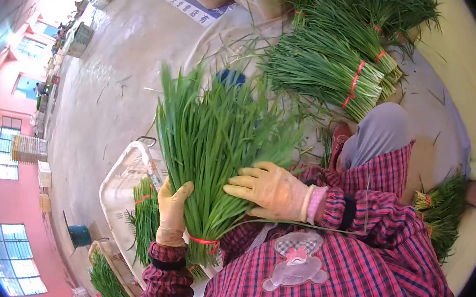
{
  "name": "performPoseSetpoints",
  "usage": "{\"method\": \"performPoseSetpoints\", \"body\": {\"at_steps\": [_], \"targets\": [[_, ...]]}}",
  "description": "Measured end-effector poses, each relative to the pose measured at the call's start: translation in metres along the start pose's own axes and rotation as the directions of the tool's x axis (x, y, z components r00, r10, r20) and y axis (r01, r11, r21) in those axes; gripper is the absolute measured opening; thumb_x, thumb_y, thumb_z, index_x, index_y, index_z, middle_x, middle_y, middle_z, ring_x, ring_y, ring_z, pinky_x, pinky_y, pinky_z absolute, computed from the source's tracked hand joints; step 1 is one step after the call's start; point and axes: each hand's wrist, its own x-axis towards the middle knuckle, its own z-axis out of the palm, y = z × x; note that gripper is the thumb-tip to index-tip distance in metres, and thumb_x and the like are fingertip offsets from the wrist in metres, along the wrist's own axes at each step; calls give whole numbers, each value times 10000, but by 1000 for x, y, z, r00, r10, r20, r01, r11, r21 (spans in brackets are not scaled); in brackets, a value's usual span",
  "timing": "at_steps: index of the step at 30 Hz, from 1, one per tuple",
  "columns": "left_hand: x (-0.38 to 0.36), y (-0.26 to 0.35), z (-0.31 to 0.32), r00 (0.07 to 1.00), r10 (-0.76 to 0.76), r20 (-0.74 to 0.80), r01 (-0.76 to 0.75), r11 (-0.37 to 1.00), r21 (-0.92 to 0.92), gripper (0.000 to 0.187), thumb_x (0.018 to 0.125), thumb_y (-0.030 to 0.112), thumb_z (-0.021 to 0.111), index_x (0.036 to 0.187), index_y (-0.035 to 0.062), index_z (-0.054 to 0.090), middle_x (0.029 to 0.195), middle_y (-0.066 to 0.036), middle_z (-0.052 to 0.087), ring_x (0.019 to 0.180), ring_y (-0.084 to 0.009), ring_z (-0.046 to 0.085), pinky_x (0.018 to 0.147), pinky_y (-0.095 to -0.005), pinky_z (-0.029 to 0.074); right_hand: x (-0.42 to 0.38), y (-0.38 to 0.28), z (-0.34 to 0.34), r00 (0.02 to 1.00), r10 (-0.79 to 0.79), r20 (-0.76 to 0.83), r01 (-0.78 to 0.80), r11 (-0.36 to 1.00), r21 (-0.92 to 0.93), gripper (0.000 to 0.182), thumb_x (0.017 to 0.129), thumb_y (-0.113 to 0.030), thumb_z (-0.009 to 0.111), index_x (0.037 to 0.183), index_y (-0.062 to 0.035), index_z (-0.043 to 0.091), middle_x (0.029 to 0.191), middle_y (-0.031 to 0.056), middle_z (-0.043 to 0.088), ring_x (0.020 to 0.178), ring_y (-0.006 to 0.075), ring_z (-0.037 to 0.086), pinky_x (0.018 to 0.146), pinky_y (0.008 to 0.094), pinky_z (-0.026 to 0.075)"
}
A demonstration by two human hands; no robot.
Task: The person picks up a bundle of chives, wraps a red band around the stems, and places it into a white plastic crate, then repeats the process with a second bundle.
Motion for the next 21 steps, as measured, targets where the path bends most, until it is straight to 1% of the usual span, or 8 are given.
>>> {"method": "performPoseSetpoints", "body": {"at_steps": [1,4,8,14,15,17,19,21], "targets": [[-2,-4,-3,1000,-14,-17,13,997,-76,368,879,-12,583,1246,-24,565,1137,-83,658,956,-144,640,868,-284,516,-3,0,4,1000,-7,6,7,1000,4,658,738,-259,738,1328,-70,516,1261,106,592,1170,284,560,999,433,422],[2,-12,-13,1000,-31,-5,30,995,-93,349,883,5,590,1231,-24,577,1128,-79,663,951,-140,640,867,-281,516,-6,0,5,991,57,120,-68,994,86,657,747,-251,733,1340,-82,506,1259,107,593,1176,280,560,990,436,423],[0,-9,-11,1000,0,13,1,996,-85,348,883,12,599,1228,-26,577,1127,-78,664,949,-134,639,863,-275,516,0,1,1,998,-12,-60,17,996,89,772,710,-200,696,1435,-155,432,1426,94,470,1267,296,491,1051,429,388],[-1,-1,-7,999,1,-53,-3,999,-43,342,875,17,614,1214,-25,585,1110,-79,667,918,-128,642,835,-265,518,12,-7,-15,987,-68,-147,59,996,-64,716,761,-215,643,1444,-209,430,1461,68,445,1321,286,444,1094,448,356],[1,-1,-13,998,-11,-62,6,996,-91,332,875,34,614,1200,-27,589,1092,-81,670,900,-130,646,819,-266,523,10,-8,-20,977,-111,-183,89,988,-126,716,764,-226,645,1446,-211,427,1467,67,440,1330,288,436,1101,455,348],[0,2,-27,995,-20,-95,6,989,-147,322,875,51,614,1186,-30,593,1074,-82,673,882,-133,650,804,-267,528,4,-10,-38,974,-133,-181,117,989,-93,682,771,-240,666,1421,-214,463,1460,63,450,1340,294,427,1102,475,344],[3,15,-33,996,-13,-87,-3,984,-178,307,879,93,602,1156,-38,602,1042,-87,680,854,-140,657,771,-272,542,-1,-5,-49,940,18,-339,-22,1000,-6,608,774,-203,688,1360,-167,532,1412,89,497,1304,324,459,1086,472,364],[2,37,-26,990,-12,-137,-19,975,-220,317,893,146,581,1145,-44,609,1027,-98,686,843,-156,669,747,-283,557,0,5,-58,823,195,-533,-159,981,113,491,804,-153,685,1282,-105,587,1337,128,551,1245,339,506,1054,438,401]]}}
